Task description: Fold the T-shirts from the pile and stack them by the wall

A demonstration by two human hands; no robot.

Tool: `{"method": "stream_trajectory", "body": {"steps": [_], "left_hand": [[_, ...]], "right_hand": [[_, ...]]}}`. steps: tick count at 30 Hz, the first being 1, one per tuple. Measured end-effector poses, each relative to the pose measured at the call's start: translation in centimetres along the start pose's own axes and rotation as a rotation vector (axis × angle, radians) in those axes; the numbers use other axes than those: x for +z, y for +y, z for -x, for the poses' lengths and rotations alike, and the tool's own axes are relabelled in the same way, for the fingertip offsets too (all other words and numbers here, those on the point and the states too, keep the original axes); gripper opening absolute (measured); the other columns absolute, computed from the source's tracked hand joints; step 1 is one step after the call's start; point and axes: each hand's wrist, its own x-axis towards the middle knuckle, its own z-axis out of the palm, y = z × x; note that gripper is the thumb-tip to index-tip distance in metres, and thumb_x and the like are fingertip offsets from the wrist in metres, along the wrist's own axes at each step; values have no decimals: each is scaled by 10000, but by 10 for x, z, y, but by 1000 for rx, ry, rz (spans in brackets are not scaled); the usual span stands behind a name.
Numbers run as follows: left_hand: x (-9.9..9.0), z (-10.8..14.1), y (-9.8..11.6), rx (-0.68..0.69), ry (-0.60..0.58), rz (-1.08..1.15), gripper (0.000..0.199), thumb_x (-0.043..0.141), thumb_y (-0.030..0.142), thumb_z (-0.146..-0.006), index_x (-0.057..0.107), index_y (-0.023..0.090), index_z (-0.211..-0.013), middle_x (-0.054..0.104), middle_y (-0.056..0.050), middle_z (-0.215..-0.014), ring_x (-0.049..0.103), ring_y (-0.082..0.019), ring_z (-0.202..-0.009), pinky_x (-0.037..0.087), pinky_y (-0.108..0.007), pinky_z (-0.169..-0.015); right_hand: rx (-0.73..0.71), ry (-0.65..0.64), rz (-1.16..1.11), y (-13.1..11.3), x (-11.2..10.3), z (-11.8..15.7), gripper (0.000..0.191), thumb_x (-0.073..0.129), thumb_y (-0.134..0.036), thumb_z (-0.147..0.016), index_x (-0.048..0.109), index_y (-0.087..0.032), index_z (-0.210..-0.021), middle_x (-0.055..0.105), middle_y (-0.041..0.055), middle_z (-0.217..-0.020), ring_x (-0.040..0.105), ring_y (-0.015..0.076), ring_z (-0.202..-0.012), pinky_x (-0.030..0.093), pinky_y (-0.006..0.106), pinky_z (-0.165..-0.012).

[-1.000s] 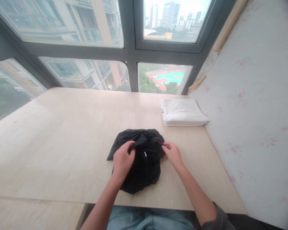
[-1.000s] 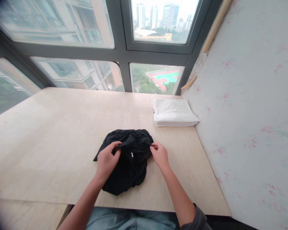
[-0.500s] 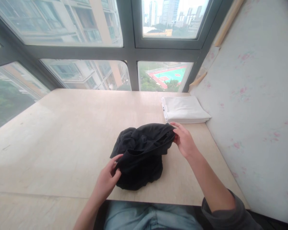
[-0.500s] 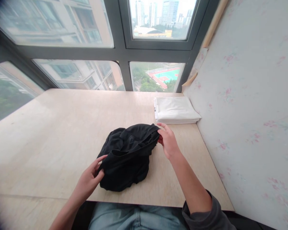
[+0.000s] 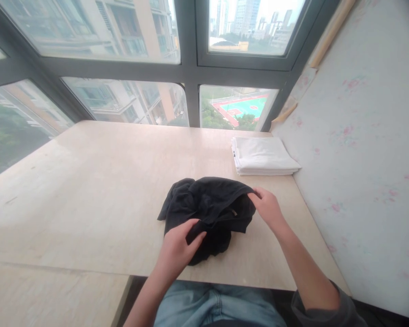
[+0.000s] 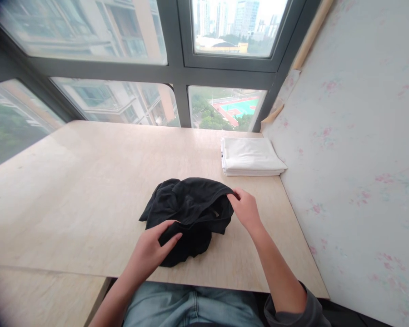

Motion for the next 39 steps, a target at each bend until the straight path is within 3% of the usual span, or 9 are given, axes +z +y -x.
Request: {"method": "stream_trajectory", "body": {"steps": [6, 9, 14, 17, 21, 28, 32, 35, 39], "left_hand": [[13, 31, 13, 338, -112, -116, 281, 561, 205, -912, 645, 268, -1173, 740, -20, -937, 685, -196, -789, 530, -321, -704], [13, 41, 18, 299, -217, -182, 310, 569, 195, -895, 640, 272, -1186, 711, -21, -902, 657, -209, -765, 505, -333, -679], [12, 37, 34, 135, -393, -177, 307, 618, 480, -893, 674, 252, -1091, 698, -27, -912, 670, -221, -828, 503, -331, -713], [17, 25, 48, 92, -246, -170, 255, 533, 423, -952, 653, 251, -1097, 686, -21, -935, 656, -195, -845, 492, -312, -711], [34, -8, 68, 199, -44, -331, 220, 470, 294, -977, 621, 224, -1121, 666, -60, -1075, 620, -224, -957, 483, -363, -793], [59, -71, 53, 302, -212, -471, 51, 586, 184, -871, 617, 145, -881, 664, -114, -863, 633, -290, -867, 454, -446, -797], [43, -78, 42, 324, -230, -384, 50, 554, 219, -900, 569, 187, -866, 652, -57, -849, 615, -218, -813, 436, -357, -732], [15, -80, 42, 254, -187, -180, 128, 537, 286, -920, 503, 203, -828, 594, -9, -807, 556, -165, -745, 400, -299, -660], [-24, -82, 36, 168, -134, 57, 260, 519, 377, -937, 426, 210, -761, 488, 34, -733, 460, -124, -677, 367, -265, -634]], "right_hand": [[101, 58, -81, 21, -13, -5, 315, 522, -446, -813, 694, -186, -859, 668, 26, -762, 598, 188, -705, 447, 280, -605], [87, 46, -79, 26, -12, -2, 331, 512, -444, -825, 701, -183, -898, 678, 34, -785, 606, 192, -719, 465, 289, -621], [-6, -2, -103, 16, -5, 9, 312, 519, -407, -847, 709, -197, -979, 727, 51, -964, 654, 219, -889, 497, 328, -781], [-36, -73, -123, 6, -1, 16, 331, 520, -386, -863, 697, -210, -1079, 723, 60, -1107, 658, 229, -1010, 496, 348, -885], [-44, -160, -148, 0, 3, 22, 366, 493, -407, -908, 672, -227, -1171, 699, 47, -1204, 632, 232, -1123, 464, 373, -996], [55, -261, -445, 3, 1, 30, 398, 484, -409, -935, 657, -237, -1250, 649, 42, -1320, 580, 226, -1242, 434, 386, -1081], [106, -255, -541, 9, -1, 36, 408, 558, -423, -902, 653, -227, -1247, 665, 76, -1295, 602, 252, -1223, 461, 424, -1065], [14, -300, -365, 17, 5, 39, 525, 690, -334, -804, 607, -230, -1311, 652, 89, -1309, 604, 276, -1212, 459, 459, -1062], [-120, -296, -104, 31, 19, 41, 549, 595, -128, -751, 622, -228, -1291, 664, 90, -1264, 634, 258, -1120, 479, 454, -1014]]}}
